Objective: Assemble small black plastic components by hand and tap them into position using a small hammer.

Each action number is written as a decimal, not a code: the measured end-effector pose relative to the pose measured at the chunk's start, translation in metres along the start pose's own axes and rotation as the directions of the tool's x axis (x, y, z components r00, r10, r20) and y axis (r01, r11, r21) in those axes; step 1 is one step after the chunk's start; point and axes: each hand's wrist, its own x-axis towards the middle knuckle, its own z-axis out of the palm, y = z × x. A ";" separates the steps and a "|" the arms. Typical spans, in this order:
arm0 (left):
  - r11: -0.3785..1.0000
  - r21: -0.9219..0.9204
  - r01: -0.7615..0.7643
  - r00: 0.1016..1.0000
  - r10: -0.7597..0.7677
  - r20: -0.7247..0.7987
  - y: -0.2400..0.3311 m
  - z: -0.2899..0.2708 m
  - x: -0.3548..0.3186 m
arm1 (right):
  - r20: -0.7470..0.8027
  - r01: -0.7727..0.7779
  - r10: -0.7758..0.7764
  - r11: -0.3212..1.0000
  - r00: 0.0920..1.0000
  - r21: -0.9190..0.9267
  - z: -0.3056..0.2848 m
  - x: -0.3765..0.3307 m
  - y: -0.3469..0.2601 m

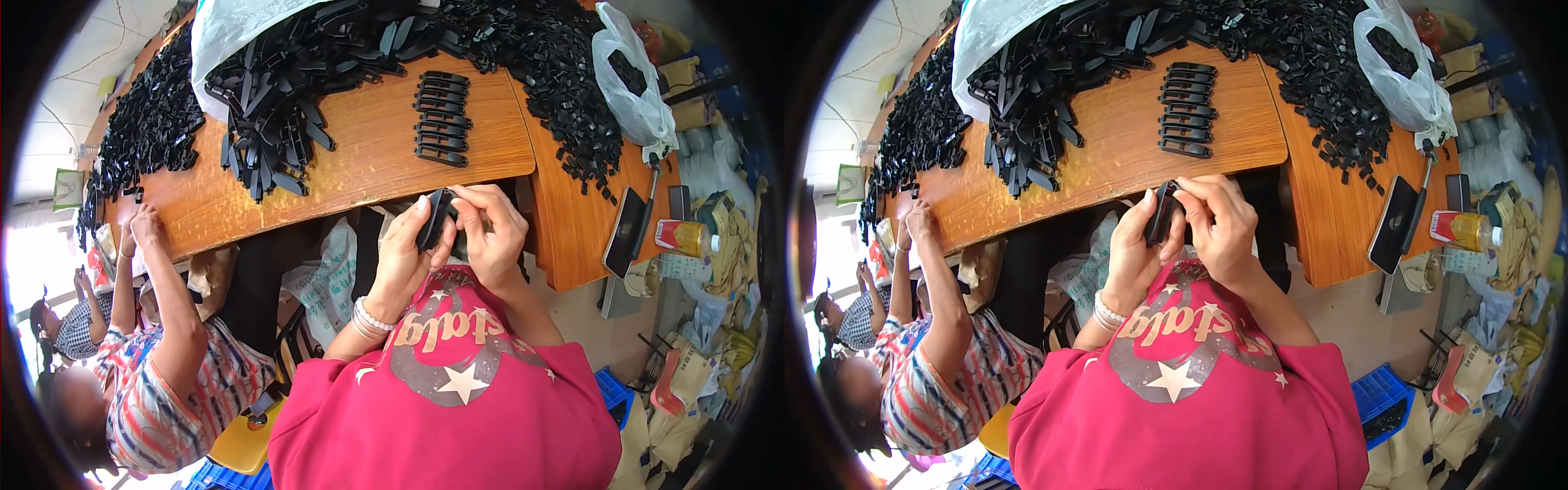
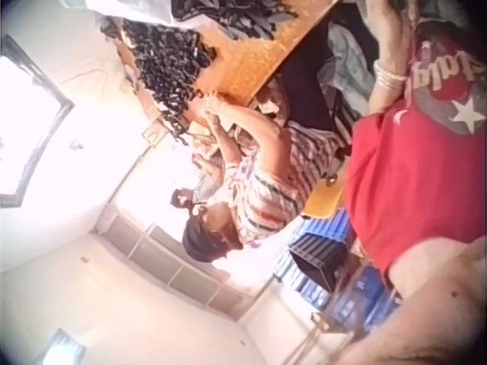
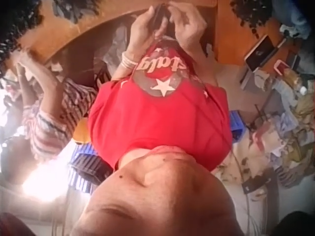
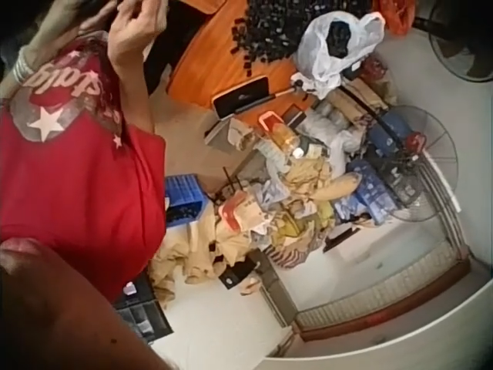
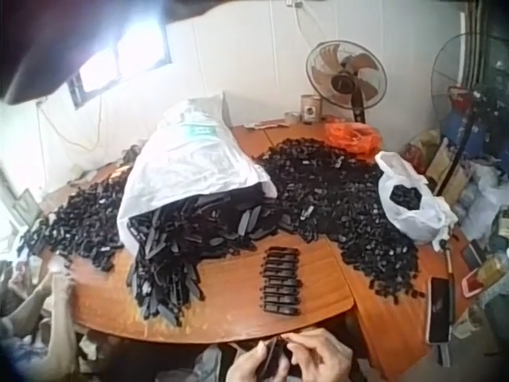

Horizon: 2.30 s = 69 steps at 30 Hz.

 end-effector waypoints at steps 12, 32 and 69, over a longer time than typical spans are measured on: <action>0.909 0.364 -0.202 0.976 0.216 0.003 -0.003 0.010 -0.013 | 0.026 0.339 -0.346 0.899 0.938 -0.276 0.007 -0.010 -0.005; 0.940 0.286 0.188 0.936 -0.260 0.239 0.021 -0.045 0.011 | 0.356 0.322 -0.241 0.928 0.903 -0.187 -0.012 -0.003 0.010; -0.328 0.694 -0.641 0.560 0.419 0.715 0.025 -0.067 0.082 | 0.235 -0.272 0.342 0.919 0.910 -0.284 -0.078 -0.045 0.019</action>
